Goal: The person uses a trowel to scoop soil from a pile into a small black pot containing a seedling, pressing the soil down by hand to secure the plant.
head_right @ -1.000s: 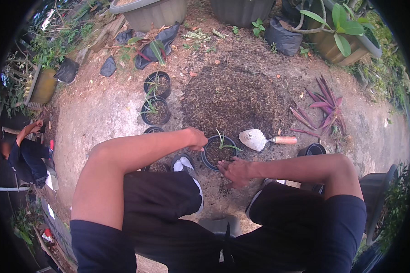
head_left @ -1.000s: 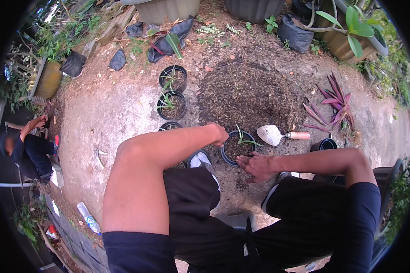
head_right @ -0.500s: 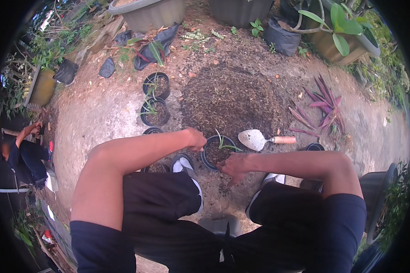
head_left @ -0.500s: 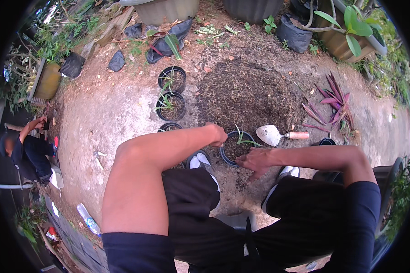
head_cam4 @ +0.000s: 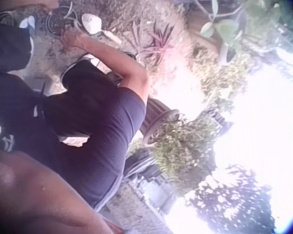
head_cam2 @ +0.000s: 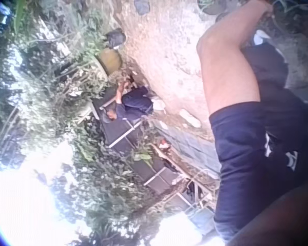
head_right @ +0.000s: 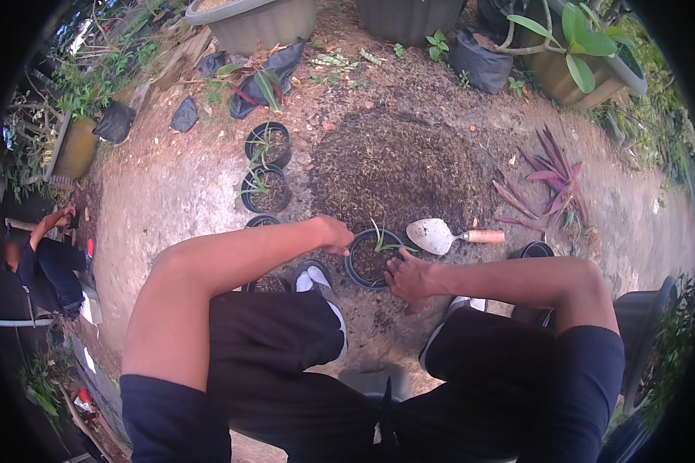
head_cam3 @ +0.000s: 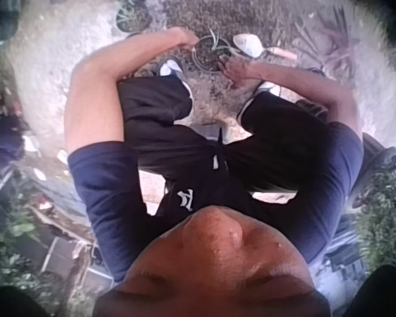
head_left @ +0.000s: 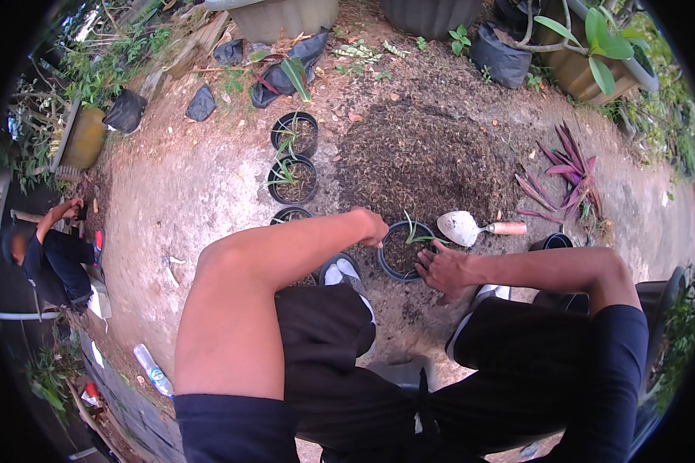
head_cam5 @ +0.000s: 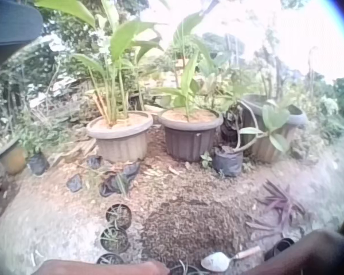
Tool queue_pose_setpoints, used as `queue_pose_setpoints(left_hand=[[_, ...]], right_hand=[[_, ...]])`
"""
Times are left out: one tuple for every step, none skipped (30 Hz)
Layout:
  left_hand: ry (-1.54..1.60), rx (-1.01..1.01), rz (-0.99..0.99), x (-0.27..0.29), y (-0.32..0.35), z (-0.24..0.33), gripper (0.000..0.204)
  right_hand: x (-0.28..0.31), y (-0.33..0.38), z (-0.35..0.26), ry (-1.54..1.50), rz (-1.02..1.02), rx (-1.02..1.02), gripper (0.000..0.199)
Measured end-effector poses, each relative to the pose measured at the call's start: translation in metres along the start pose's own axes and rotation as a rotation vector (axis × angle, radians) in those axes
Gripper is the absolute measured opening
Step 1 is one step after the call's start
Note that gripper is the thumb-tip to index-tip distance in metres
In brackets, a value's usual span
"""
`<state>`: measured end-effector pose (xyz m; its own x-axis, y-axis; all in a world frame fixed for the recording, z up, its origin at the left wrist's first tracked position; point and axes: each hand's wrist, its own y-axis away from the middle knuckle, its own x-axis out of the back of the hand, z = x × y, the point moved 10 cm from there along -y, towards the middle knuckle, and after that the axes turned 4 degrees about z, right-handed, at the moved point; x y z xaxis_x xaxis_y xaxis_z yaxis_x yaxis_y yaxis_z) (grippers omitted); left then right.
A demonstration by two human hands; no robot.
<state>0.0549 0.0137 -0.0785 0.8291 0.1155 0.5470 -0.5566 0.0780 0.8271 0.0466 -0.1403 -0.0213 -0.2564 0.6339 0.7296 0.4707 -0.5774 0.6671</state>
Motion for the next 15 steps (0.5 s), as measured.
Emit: queue_pose_setpoints(left_hand=[[0.008, -0.002, 0.011, 0.002, 0.003, 0.001, 0.041], [0.000, -0.013, 0.001, 0.002, 0.005, 0.001, 0.042], [-0.005, -0.026, -0.004, 0.004, 0.005, 0.003, 0.042], [-0.010, -0.040, -0.008, 0.005, 0.006, 0.005, 0.043], [-0.013, -0.031, -0.006, 0.006, 0.007, 0.005, 0.042], [-0.018, -0.019, -0.001, 0.008, 0.009, 0.005, 0.042], [-0.023, -0.006, 0.004, 0.010, 0.011, 0.004, 0.042], [-0.026, 0.000, -0.001, 0.010, 0.012, 0.006, 0.042], [-0.029, 0.011, -0.004, 0.009, 0.014, 0.005, 0.041], [-0.032, 0.023, -0.008, 0.009, 0.016, 0.003, 0.041], [-0.029, 0.016, -0.008, 0.010, 0.015, 0.001, 0.041], [-0.022, 0.004, -0.008, 0.008, 0.012, 0.001, 0.041], [-0.014, -0.007, -0.009, 0.006, 0.009, 0.001, 0.040], [-0.017, -0.004, -0.010, 0.003, 0.007, 0.000, 0.040], [-0.025, -0.004, -0.013, 0.002, 0.006, 0.000, 0.040]], right_hand=[[0.000, 0.000, 0.000, -0.009, 0.005, 0.003, 0.103], [0.001, -0.001, 0.001, -0.021, 0.015, 0.002, 0.103], [0.001, 0.000, 0.003, -0.030, 0.018, 0.000, 0.103], [0.001, 0.001, 0.004, -0.039, 0.020, -0.003, 0.103], [0.000, 0.001, 0.004, -0.040, 0.006, -0.006, 0.102], [0.000, 0.000, 0.006, -0.036, -0.005, -0.010, 0.101], [0.001, -0.001, 0.008, -0.032, -0.016, -0.015, 0.100], [0.001, 0.000, 0.008, -0.057, -0.024, 0.002, 0.098], [0.003, -0.002, 0.009, -0.077, -0.028, 0.021, 0.096], [0.005, -0.003, 0.011, -0.096, -0.032, 0.040, 0.094], [0.010, -0.002, 0.016, -0.077, 0.007, 0.042, 0.088], [0.014, 0.000, 0.019, -0.060, 0.040, 0.048, 0.082], [0.019, 0.002, 0.021, -0.043, 0.074, 0.054, 0.077], [0.019, 0.003, 0.020, 0.038, 0.073, 0.070, 0.073], [0.015, 0.002, 0.020, 0.114, 0.074, 0.081, 0.069]])
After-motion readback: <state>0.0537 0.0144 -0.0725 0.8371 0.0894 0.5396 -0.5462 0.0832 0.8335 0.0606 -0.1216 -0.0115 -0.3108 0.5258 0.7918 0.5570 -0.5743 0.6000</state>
